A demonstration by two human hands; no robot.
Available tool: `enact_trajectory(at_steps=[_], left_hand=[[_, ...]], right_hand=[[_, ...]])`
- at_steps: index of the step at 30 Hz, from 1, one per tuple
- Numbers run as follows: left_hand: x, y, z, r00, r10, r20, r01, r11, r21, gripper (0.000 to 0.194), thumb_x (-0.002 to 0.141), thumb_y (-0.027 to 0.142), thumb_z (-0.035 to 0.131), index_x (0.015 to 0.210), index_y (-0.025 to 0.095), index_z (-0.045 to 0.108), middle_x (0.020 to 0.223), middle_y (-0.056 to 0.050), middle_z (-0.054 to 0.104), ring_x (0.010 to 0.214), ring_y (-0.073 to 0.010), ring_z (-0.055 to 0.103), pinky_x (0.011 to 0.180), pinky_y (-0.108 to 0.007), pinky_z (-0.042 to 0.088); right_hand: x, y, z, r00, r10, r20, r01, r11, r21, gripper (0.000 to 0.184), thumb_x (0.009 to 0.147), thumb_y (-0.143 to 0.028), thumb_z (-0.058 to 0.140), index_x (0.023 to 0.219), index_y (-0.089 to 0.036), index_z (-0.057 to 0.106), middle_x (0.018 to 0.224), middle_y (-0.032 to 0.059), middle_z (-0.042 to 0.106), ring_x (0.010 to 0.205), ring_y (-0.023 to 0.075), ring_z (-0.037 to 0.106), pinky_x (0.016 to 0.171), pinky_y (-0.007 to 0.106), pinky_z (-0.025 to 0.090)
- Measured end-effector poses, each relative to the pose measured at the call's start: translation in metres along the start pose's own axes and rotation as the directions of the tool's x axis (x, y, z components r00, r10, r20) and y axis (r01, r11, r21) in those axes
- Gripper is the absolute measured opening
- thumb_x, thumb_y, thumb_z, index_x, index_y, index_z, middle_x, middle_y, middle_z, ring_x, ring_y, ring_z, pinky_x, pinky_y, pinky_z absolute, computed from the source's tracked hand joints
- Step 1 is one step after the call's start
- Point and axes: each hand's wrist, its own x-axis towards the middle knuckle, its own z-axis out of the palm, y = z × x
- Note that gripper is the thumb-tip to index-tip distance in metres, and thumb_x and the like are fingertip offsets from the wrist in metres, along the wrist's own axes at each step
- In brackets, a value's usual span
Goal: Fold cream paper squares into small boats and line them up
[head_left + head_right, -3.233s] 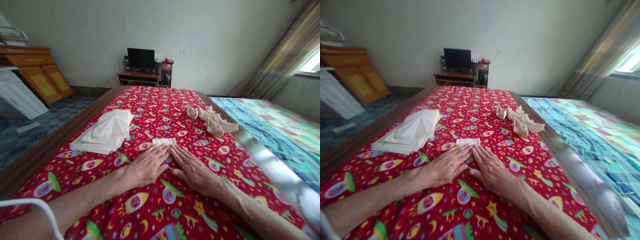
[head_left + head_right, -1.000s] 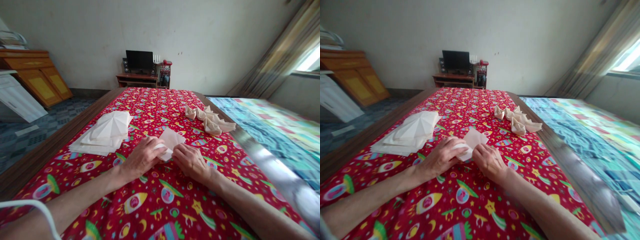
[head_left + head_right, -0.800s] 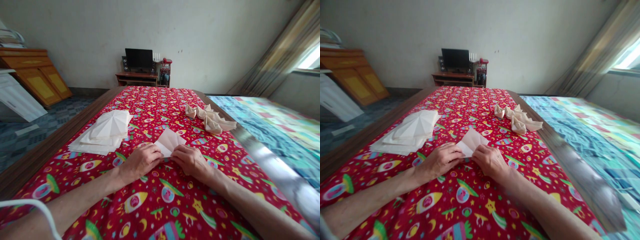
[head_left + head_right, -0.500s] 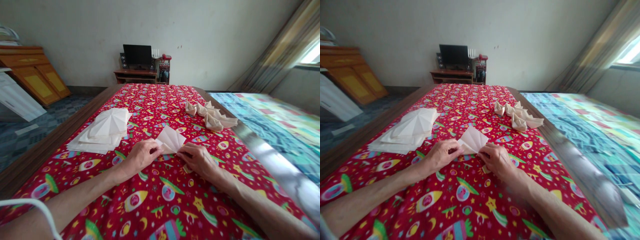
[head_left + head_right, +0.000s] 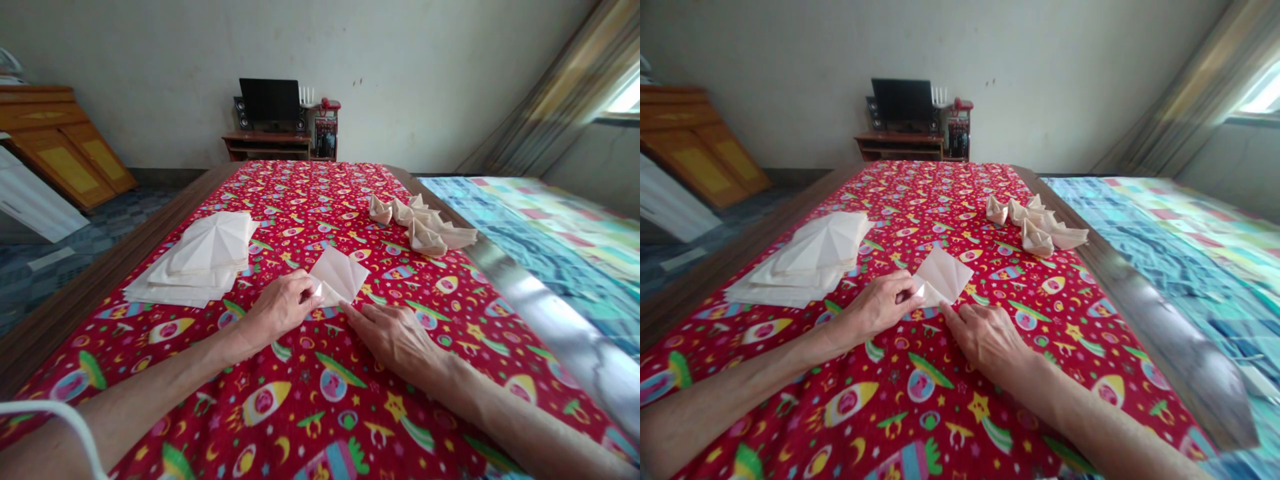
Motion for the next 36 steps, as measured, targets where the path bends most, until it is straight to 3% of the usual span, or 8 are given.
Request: enact_trajectory(at_steps=[14, 21, 24, 27, 30, 33, 36], left_hand=[[0.003, 0.0, -0.003, 1.0, 0.004, 0.016, -0.003, 1.0, -0.016, 0.025, 0.079, 0.016, 0.061, 0.059, 0.016, 0.046, 0.064, 0.004, 0.045, 0.058, -0.0075, 0.044, 0.056, -0.02, 0.032], [0.004, 0.001, -0.005, 0.999, -0.03, 0.035, 0.03, 0.999, -0.014, 0.024, 0.078, 0.016, 0.062, 0.06, 0.017, 0.047, 0.066, 0.003, 0.047, 0.063, -0.0096, 0.049, 0.06, -0.021, 0.038], [0.004, 0.0, -0.002, 0.995, -0.096, -0.032, 0.096, 0.995, -0.008, 0.016, 0.072, 0.015, 0.068, 0.075, 0.017, 0.052, 0.079, 0.001, 0.052, 0.071, -0.012, 0.054, 0.066, -0.023, 0.044], [0.001, 0.0, 0.001, 0.996, -0.062, -0.068, 0.064, 0.998, 0.02, 0.036, 0.073, 0.012, 0.066, 0.105, 0.019, 0.053, 0.098, -0.003, 0.053, 0.087, -0.0156, 0.057, 0.078, -0.027, 0.048], [-0.002, 0.001, 0.003, 1.0, 0.009, -0.019, -0.008, 0.999, 0.042, 0.047, 0.079, 0.012, 0.059, 0.123, 0.023, 0.047, 0.109, -0.004, 0.051, 0.093, -0.0168, 0.057, 0.084, -0.03, 0.048], [-0.003, 0.001, 0.003, 1.0, -0.021, -0.02, 0.022, 0.999, 0.042, 0.045, 0.079, 0.014, 0.06, 0.122, 0.02, 0.049, 0.108, -0.006, 0.053, 0.087, -0.0161, 0.058, 0.083, -0.03, 0.049], [-0.001, 0.0, 0.003, 0.997, -0.079, -0.02, 0.079, 0.997, 0.011, 0.035, 0.077, 0.016, 0.063, 0.111, 0.018, 0.055, 0.093, -0.003, 0.058, 0.077, -0.0137, 0.058, 0.075, -0.026, 0.049]], right_hand=[[0.006, -0.002, -0.011, 0.988, 0.071, 0.14, -0.085, 0.991, 0.1, 0.033, 0.093, -0.018, 0.043, 0.124, -0.012, 0.05, 0.079, 0.0026, 0.063, 0.06, 0.0114, 0.054, 0.049, 0.027, 0.027], [0.006, 0.0, -0.006, 0.987, 0.122, 0.105, -0.136, 0.981, 0.14, 0.027, 0.094, -0.022, 0.042, 0.116, -0.017, 0.055, 0.077, 0.001, 0.063, 0.058, 0.0107, 0.054, 0.048, 0.028, 0.022], [0.007, 0.001, -0.006, 0.987, 0.127, 0.098, -0.143, 0.973, 0.18, 0.026, 0.094, -0.022, 0.041, 0.115, -0.017, 0.055, 0.081, 0.0012, 0.065, 0.06, 0.0107, 0.056, 0.049, 0.028, 0.023], [0.007, 0.001, -0.007, 0.987, 0.13, 0.094, -0.148, 0.965, 0.217, 0.025, 0.094, -0.022, 0.04, 0.112, -0.017, 0.056, 0.081, 0.0014, 0.065, 0.061, 0.0102, 0.056, 0.049, 0.027, 0.024], [0.007, 0.0, -0.007, 0.985, 0.146, 0.093, -0.162, 0.963, 0.214, 0.023, 0.095, -0.022, 0.039, 0.105, -0.017, 0.059, 0.077, 0.0016, 0.064, 0.058, 0.0094, 0.054, 0.048, 0.026, 0.023], [0.007, 0.0, -0.005, 0.984, 0.163, 0.077, -0.177, 0.957, 0.228, 0.025, 0.095, -0.022, 0.038, 0.106, -0.016, 0.059, 0.075, 0.0013, 0.064, 0.056, 0.0089, 0.054, 0.048, 0.026, 0.023], [0.006, 0.001, -0.001, 0.977, 0.205, 0.058, -0.213, 0.94, 0.267, 0.026, 0.095, -0.024, 0.037, 0.105, -0.016, 0.06, 0.073, 0.0014, 0.064, 0.057, 0.0085, 0.054, 0.049, 0.025, 0.025]])
